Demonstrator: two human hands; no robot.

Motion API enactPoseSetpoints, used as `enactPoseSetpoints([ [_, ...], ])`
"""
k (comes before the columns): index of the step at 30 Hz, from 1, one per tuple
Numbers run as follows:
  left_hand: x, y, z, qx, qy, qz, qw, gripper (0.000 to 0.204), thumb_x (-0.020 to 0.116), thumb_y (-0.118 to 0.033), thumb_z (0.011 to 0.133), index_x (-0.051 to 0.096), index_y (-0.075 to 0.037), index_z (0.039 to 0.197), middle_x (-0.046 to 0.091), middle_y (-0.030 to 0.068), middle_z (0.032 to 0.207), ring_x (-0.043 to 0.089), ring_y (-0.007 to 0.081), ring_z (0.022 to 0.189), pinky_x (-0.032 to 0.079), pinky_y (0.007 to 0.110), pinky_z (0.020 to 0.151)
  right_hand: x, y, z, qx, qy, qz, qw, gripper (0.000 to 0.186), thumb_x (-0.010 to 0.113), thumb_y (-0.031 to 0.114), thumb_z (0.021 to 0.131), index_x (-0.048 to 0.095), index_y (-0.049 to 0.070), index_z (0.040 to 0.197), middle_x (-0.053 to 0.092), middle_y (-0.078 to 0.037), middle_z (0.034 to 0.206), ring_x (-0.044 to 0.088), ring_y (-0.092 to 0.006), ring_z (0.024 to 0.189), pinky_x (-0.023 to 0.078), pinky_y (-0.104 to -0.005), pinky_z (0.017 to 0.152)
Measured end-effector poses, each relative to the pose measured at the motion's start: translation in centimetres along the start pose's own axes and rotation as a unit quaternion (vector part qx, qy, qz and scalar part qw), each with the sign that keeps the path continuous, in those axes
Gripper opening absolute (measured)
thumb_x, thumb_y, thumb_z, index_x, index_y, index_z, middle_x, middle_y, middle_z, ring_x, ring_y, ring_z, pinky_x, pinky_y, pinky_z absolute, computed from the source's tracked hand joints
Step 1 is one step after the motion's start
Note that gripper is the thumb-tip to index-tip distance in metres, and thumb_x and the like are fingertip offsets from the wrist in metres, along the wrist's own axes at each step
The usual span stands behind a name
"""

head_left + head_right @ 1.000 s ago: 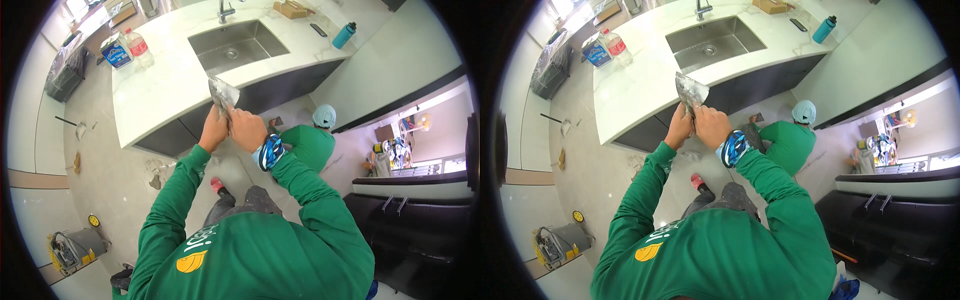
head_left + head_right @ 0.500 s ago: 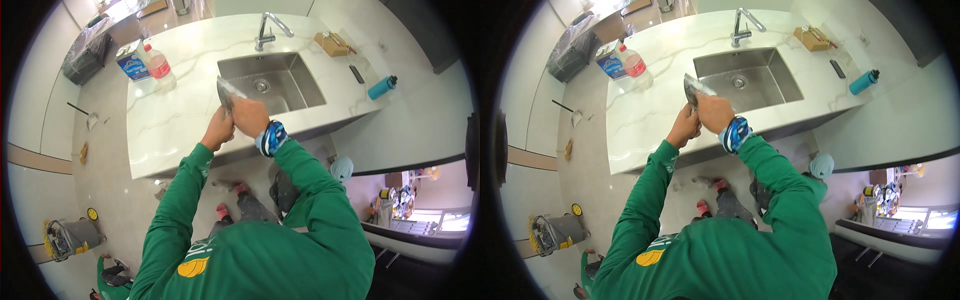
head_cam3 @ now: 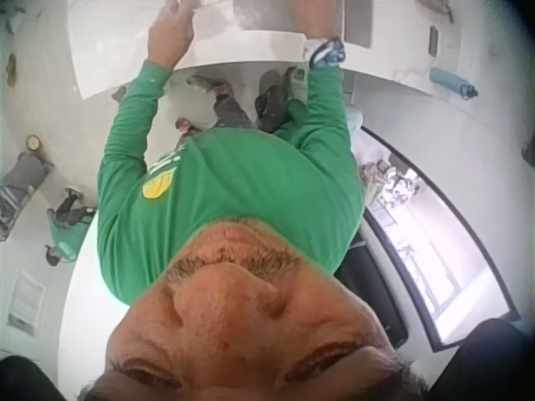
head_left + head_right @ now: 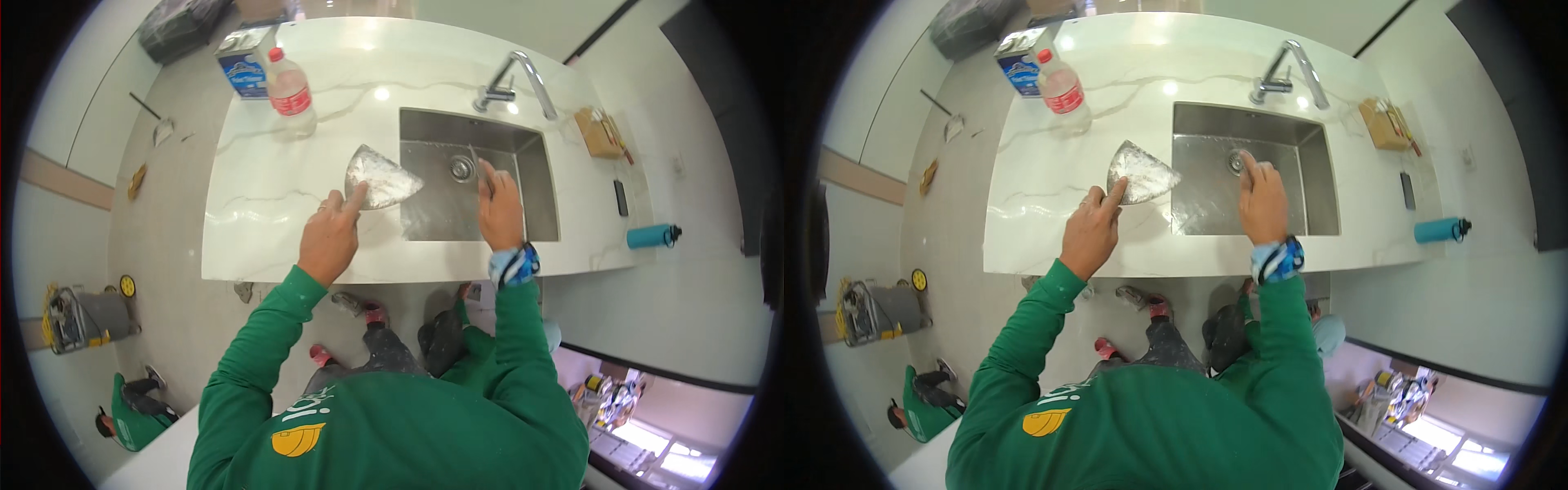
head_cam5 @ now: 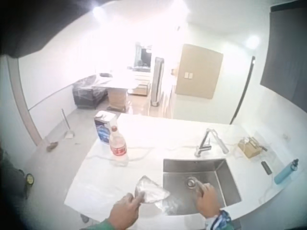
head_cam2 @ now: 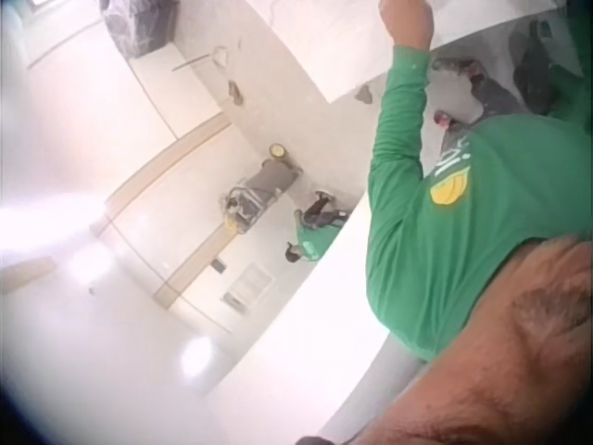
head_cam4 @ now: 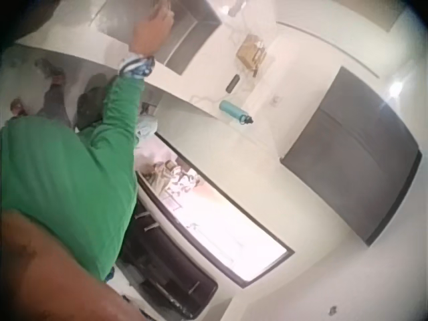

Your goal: The person applies grout to floor and wall tile joints using a small scraper and a wide spreader, smoothing the material into the gaps.

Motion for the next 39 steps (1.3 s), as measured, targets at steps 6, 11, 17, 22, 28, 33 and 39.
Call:
enactPoseSetpoints([
  [6,-3.0,2.3,-3.0,0.026,-0.019,0.069,0.997,0.054,0.064,-0.004,0.087,0.06,-0.01,0.141,0.059,0.0139,0.098,0.062,0.0317,0.086,0.052,0.043,0.075,0.4,12.4,-3.1,-0.281,0.075,-0.033,0.956,0.047,0.058,0.005,0.084,0.066,0.011,0.131,0.065,-0.016,0.117,0.061,-0.0348,0.107,0.05,-0.0438,0.09],
  [11,-5.9,2.8,-11.2,0.065,-0.031,0.004,0.997,0.055,0.06,-0.006,0.084,0.059,-0.006,0.14,0.064,0.0185,0.113,0.066,0.0322,0.1,0.054,0.043,0.085,8.3,12.9,-0.5,-0.281,0.167,-0.05,0.944,0.037,0.057,0.004,0.084,0.068,0.005,0.12,0.068,-0.015,0.109,0.061,-0.0372,0.104,0.049,-0.0457,0.093],
  [17,-7.2,5.9,-25.6,-0.013,0.044,-0.013,0.999,0.054,0.064,-0.01,0.084,0.059,-0.004,0.137,0.062,0.015,0.118,0.064,0.0295,0.107,0.055,0.04,0.083,7.9,28.4,-15.0,-0.321,0.285,-0.049,0.902,0.044,0.057,-0.004,0.082,0.067,0.003,0.124,0.065,-0.019,0.111,0.059,-0.0403,0.104,0.048,-0.0474,0.094],
  [22,-10.3,13.9,-42.5,-0.195,0.087,-0.207,0.955,0.058,0.063,-0.009,0.083,0.057,-0.01,0.14,0.061,0.0158,0.108,0.065,0.0323,0.102,0.054,0.045,0.084,12.6,32.6,-20.1,-0.125,0.329,0.037,0.935,0.028,0.062,0.006,0.096,0.067,-0.001,0.122,0.068,-0.018,0.113,0.064,-0.0306,0.103,0.05,-0.042,0.092],
  [28,-9.9,25.3,-72.3,-0.516,-0.02,-0.291,0.805,0.033,0.061,-0.021,0.1,0.064,0.001,0.124,0.072,0.0171,0.098,0.068,0.0255,0.082,0.054,0.038,0.078,28.0,42.9,-33.2,0.265,0.559,0.521,0.587,0.027,0.064,0.019,0.103,0.061,0.006,0.127,0.07,-0.003,0.112,0.067,-0.0163,0.096,0.053,-0.0338,0.074],
  [33,-9.5,27.0,-83.9,-0.626,-0.083,-0.435,0.642,0.025,0.057,-0.019,0.102,0.061,-0.002,0.12,0.069,0.0089,0.088,0.06,0.0139,0.065,0.048,0.03,0.059,35.0,51.7,-37.3,0.353,0.588,0.559,0.466,0.029,0.063,0.019,0.104,0.059,0.01,0.131,0.07,-0.002,0.121,0.067,-0.0172,0.102,0.054,-0.0387,0.077],
  [39,-7.0,29.9,-84.3,-0.664,-0.205,-0.519,0.498,0.021,0.057,-0.019,0.104,0.059,-0.005,0.121,0.068,0.0057,0.09,0.059,0.0106,0.064,0.045,0.026,0.053,39.3,60.5,-34.6,-0.182,0.464,0.351,0.793,0.042,0.061,-0.007,0.086,0.074,0.014,0.119,0.064,-0.014,0.131,0.064,-0.0313,0.116,0.05,-0.0442,0.1],
])
Point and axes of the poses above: each hand's wrist, its own z-axis towards the middle knuckle, its own x-axis out of the palm, y = z × x, the point moved 6 cm from there along z, towards the middle knuckle
